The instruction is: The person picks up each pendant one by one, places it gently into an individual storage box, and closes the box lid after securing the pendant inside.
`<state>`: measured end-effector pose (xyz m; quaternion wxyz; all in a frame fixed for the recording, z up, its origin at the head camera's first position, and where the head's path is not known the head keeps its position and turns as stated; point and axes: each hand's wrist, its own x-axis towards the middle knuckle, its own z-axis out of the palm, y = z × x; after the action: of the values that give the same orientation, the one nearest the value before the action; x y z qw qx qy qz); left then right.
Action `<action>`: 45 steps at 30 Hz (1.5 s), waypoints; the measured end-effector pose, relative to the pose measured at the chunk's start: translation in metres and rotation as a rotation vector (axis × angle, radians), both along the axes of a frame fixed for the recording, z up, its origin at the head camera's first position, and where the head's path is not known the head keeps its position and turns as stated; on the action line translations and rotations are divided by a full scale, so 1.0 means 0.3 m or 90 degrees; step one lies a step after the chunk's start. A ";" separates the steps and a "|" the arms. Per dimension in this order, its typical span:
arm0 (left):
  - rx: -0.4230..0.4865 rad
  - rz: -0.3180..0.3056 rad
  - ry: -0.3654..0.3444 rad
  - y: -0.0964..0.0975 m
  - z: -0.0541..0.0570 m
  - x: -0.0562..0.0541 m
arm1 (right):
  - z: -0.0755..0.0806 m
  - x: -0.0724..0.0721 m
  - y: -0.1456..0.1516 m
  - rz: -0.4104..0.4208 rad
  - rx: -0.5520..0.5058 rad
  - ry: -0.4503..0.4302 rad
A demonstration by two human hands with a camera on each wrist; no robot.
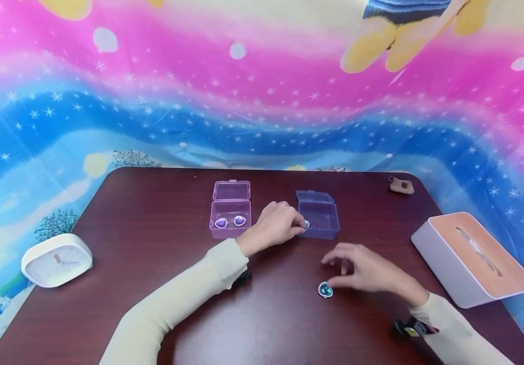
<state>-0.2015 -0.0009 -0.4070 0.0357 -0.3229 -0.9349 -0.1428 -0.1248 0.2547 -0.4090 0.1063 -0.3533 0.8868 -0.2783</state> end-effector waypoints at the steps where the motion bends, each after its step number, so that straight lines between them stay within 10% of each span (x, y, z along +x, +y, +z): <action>1: 0.003 0.001 0.000 -0.001 0.000 0.002 | -0.009 0.020 0.002 0.000 0.015 -0.014; 9: 0.010 -0.006 0.001 -0.005 -0.007 0.004 | -0.065 0.100 -0.022 0.003 0.024 0.016; 29: 0.011 -0.007 -0.007 -0.005 -0.002 -0.005 | -0.061 0.081 -0.027 0.035 0.038 0.019; 45: 0.010 -0.009 -0.020 -0.001 -0.001 -0.008 | 0.005 -0.029 0.026 -0.002 0.032 0.045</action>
<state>-0.2039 -0.0013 -0.4071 0.0228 -0.3269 -0.9319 -0.1555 -0.1334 0.2625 -0.4074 0.0836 -0.3587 0.8972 -0.2436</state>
